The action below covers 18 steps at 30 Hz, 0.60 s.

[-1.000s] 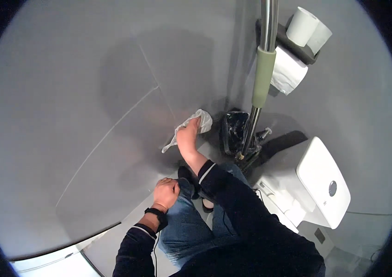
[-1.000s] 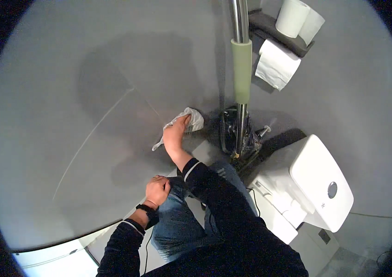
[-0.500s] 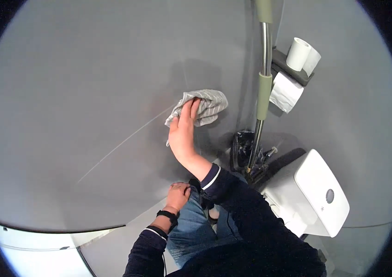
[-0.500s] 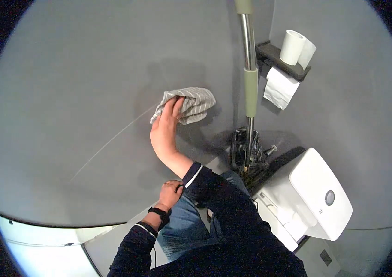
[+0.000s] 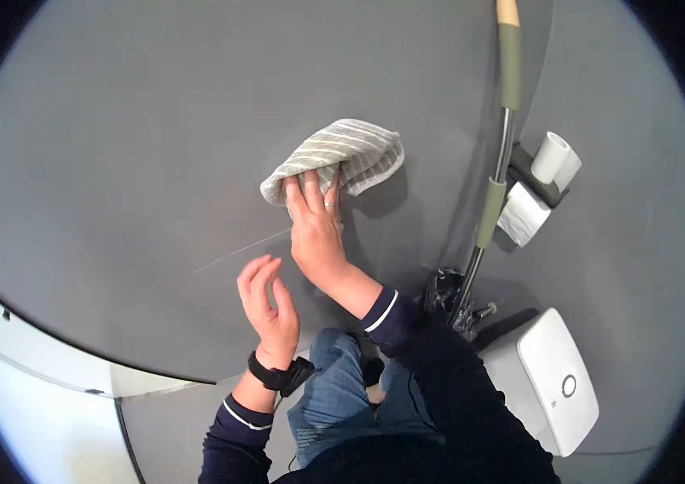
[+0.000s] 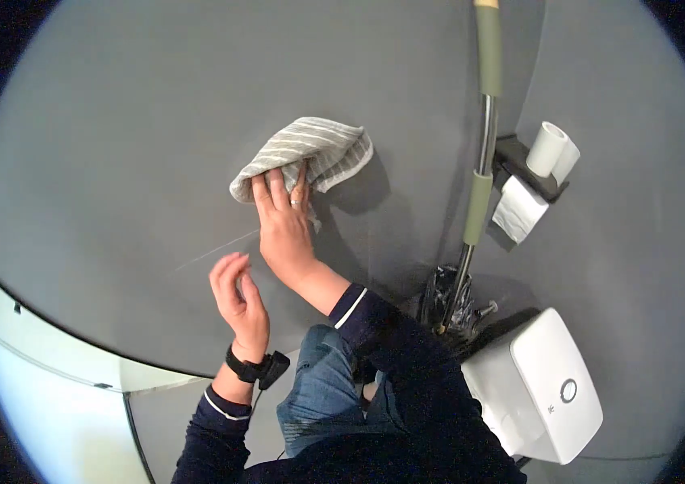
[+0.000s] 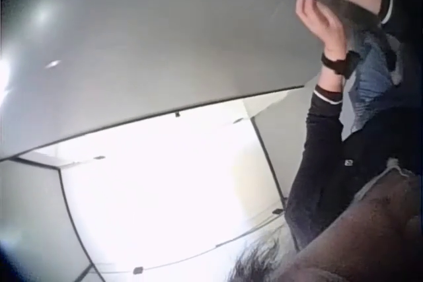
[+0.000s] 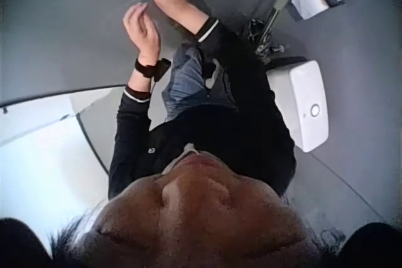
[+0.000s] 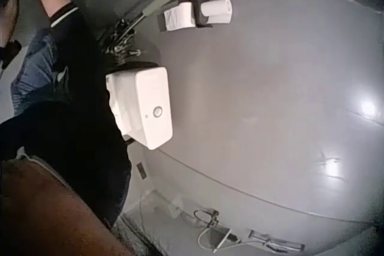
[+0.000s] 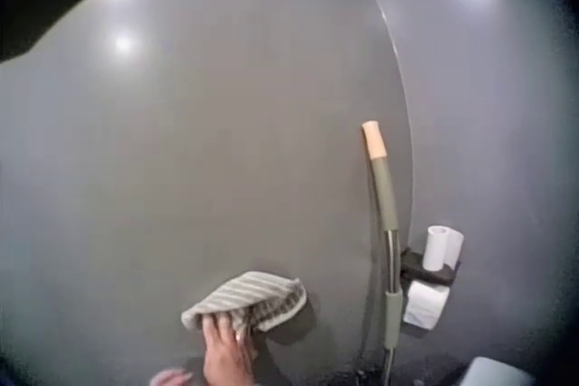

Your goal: Wiping a glass shower door with a cloth in a hotel bathroom.

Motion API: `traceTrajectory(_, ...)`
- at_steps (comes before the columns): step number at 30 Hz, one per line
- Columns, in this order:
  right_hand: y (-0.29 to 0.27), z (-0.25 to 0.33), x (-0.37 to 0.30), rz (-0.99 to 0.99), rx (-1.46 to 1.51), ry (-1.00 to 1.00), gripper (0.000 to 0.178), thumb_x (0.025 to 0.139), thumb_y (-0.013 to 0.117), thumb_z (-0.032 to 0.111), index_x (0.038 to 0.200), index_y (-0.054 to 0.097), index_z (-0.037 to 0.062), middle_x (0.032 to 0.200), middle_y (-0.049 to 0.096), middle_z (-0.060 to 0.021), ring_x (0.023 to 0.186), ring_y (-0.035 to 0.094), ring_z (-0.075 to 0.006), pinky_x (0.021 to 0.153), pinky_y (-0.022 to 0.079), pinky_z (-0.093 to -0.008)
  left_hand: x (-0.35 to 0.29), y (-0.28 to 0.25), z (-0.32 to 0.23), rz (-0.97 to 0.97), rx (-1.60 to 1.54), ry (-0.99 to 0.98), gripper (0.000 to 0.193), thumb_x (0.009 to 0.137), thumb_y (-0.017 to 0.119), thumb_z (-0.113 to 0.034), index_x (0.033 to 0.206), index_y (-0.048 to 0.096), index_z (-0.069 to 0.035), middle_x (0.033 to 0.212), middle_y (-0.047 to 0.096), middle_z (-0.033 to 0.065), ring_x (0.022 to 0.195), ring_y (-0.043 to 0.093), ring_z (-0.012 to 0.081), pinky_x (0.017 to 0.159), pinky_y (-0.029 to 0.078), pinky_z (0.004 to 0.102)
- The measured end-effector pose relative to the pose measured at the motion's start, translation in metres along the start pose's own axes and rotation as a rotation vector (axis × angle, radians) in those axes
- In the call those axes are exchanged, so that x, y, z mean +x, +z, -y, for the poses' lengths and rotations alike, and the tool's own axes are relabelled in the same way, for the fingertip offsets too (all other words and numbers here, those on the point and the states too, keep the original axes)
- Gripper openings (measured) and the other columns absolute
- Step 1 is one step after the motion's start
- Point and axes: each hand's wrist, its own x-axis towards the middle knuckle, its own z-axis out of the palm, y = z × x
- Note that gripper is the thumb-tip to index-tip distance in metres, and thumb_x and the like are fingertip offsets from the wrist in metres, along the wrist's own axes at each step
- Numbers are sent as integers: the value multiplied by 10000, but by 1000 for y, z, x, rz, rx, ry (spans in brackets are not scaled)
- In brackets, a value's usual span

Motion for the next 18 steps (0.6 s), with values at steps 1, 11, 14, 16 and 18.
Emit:
traceTrajectory(1,-3,3,2,3,5,-22,521,850,431,30,1364,354,-7,1450,218,-248,1332,130,-511,1088,109,-598,15,-2,-13,-23,3,3,257,810,526,36,1053,588,-16,1194,523,144,1141,495,328,938,423,409)
traceTrajectory(11,20,-31,5,274,354,-274,494,818,570,195,1283,470,62,1315,448,-198,1254,391,-390,1022,341,-500,104,29,-31,241,450,332,450,867,550,-217,1293,490,-86,1445,292,213,1323,278,411,1082,233,478)
traceTrajectory(14,-19,-37,10,508,130,-321,319,766,579,94,1077,598,25,1085,601,-153,1095,536,-325,958,423,-443,104,35,-20,211,408,392,508,869,544,-292,1325,455,-88,1429,334,160,1297,332,384,1065,297,435)
traceTrajectory(16,-47,-36,12,382,95,-537,253,736,574,44,983,622,19,988,622,-138,1040,562,-313,938,441,-436,106,36,-19,203,417,405,533,863,553,-310,1339,440,-97,1422,344,158,1293,340,382,1062,304,430)
traceTrajectory(18,-71,-38,9,243,107,-672,199,692,556,-29,863,649,14,896,647,-119,951,603,-296,910,469,-424,104,42,-17,213,427,402,601,844,578,-364,1367,407,-122,1404,367,154,1272,368,374,1051,320,425)
